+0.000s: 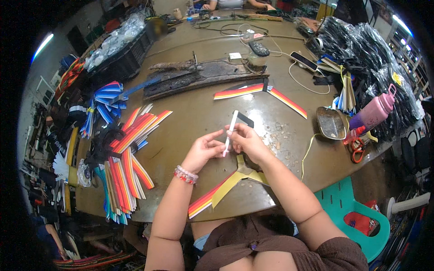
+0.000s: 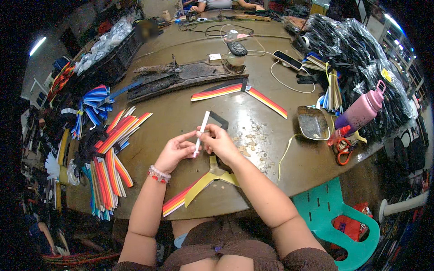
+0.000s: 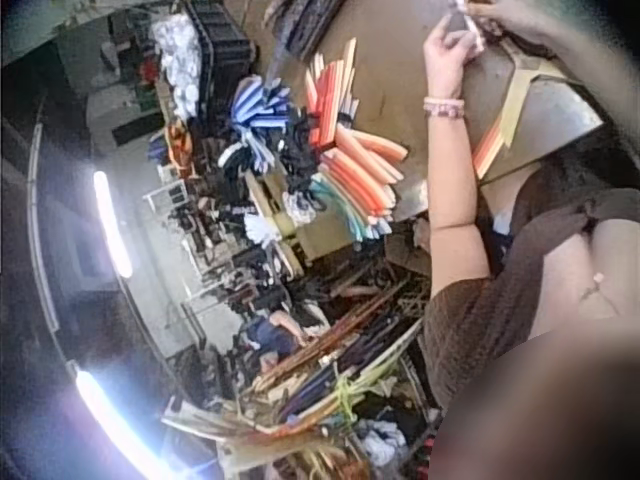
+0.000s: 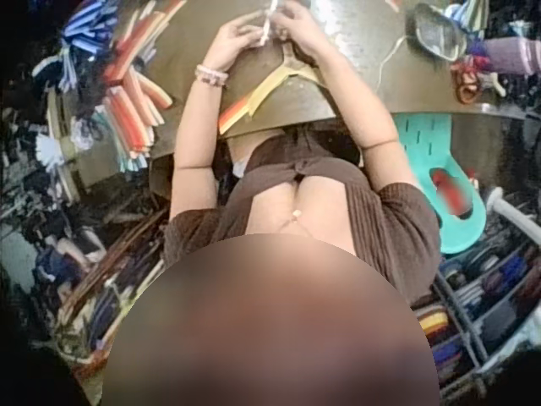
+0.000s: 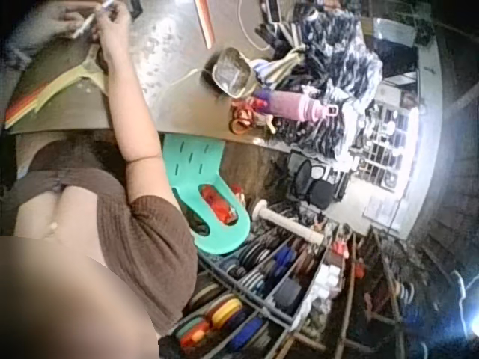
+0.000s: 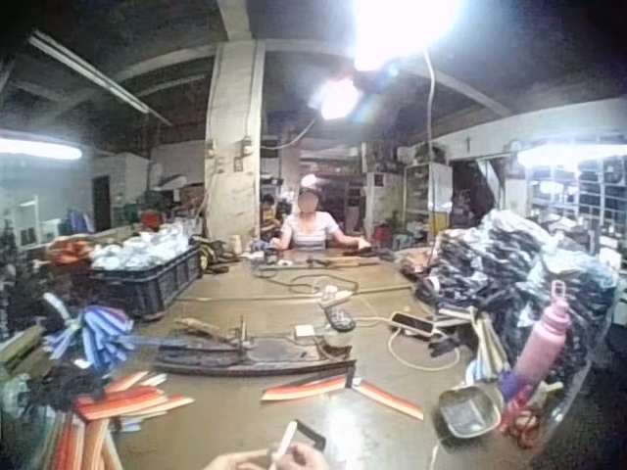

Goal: The person assembles a decorative bow by attaching colored ribbons to a black plastic frame using a white marker-like tool. They then gather multiple completed bows and tie them together with a yellow string.

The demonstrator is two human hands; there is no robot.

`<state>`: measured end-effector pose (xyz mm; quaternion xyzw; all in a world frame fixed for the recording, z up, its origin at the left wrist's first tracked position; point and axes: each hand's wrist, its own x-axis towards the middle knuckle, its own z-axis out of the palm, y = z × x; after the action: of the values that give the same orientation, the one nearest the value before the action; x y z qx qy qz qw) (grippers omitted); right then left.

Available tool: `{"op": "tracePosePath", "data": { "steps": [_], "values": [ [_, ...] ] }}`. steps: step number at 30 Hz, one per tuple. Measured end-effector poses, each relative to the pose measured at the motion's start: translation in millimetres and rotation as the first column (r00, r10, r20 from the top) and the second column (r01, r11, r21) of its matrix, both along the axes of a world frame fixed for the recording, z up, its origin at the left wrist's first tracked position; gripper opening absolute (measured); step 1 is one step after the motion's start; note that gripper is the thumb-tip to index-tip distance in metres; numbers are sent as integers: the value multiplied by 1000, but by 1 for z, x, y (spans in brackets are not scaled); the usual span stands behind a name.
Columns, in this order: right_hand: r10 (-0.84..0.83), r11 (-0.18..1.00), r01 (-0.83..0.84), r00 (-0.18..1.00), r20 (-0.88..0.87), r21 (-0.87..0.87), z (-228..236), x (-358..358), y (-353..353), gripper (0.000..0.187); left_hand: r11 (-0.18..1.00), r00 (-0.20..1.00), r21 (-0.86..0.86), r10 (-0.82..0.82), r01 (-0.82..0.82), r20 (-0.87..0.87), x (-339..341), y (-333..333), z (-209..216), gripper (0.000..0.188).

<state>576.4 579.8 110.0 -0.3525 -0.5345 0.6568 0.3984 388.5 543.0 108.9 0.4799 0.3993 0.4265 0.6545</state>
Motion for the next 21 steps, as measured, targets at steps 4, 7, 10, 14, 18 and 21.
{"op": "tracePosePath", "data": {
  "steps": [4,7,10,14,18,21],
  "values": [
    [-64,995,53,989,-131,-87,0,-2,1,18,1000,999,-4,27,-28,-37,4,0,4,29],
    [-149,987,138,978,-148,-78,-1,-2,1,16,999,992,37,37,-32,-122,3,0,5,19],
    [-153,986,142,977,-149,-82,-2,-1,1,17,999,980,43,25,-17,-197,2,-1,4,17],
    [-166,986,161,978,-125,-46,-2,-3,1,17,997,965,73,23,-4,-262,3,-3,5,16],
    [-176,984,174,979,-99,-28,-1,-4,-2,16,991,947,133,46,-3,-319,6,-4,8,15],
    [-184,983,182,979,-87,-27,-1,-5,-4,15,954,855,298,124,37,-504,8,-6,10,16]
  ]
}}
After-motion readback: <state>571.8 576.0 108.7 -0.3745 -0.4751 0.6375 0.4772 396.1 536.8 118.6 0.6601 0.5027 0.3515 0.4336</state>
